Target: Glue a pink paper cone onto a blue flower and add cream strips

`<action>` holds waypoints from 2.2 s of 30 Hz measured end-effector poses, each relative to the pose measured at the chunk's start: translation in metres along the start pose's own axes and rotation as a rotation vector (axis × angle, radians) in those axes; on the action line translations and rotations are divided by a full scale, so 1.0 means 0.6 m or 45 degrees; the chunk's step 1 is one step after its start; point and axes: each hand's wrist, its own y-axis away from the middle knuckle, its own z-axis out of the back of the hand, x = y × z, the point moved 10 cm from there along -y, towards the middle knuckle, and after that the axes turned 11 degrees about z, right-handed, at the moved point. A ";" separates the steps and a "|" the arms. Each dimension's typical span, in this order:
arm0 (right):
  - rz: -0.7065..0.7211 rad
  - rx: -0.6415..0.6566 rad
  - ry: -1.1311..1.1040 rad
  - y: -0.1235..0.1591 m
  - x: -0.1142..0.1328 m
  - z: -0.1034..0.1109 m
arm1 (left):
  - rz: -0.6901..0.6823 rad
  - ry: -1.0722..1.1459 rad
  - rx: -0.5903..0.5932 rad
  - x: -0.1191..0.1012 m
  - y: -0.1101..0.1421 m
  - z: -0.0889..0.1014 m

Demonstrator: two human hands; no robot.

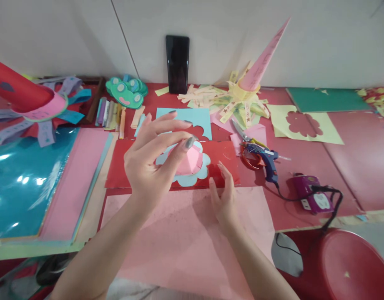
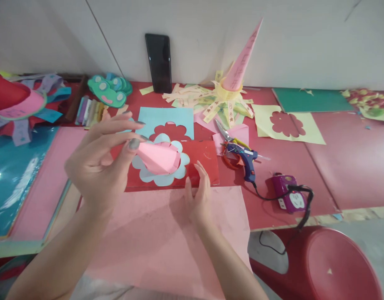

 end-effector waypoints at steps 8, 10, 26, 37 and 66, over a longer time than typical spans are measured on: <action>-0.026 -0.014 -0.080 -0.001 0.002 0.008 | 0.003 0.059 0.083 0.010 -0.025 0.000; -0.037 -0.030 -0.099 -0.001 0.002 0.010 | -0.009 0.043 0.121 0.011 -0.033 -0.004; -0.057 0.025 -0.073 -0.002 -0.001 0.005 | -0.064 -0.039 0.388 0.029 -0.061 -0.049; 0.013 0.023 -0.038 -0.005 0.006 0.004 | -0.018 -0.055 0.504 0.063 -0.043 -0.073; 0.764 0.455 0.572 0.000 0.122 -0.123 | -0.137 -0.584 1.035 0.219 0.105 -0.071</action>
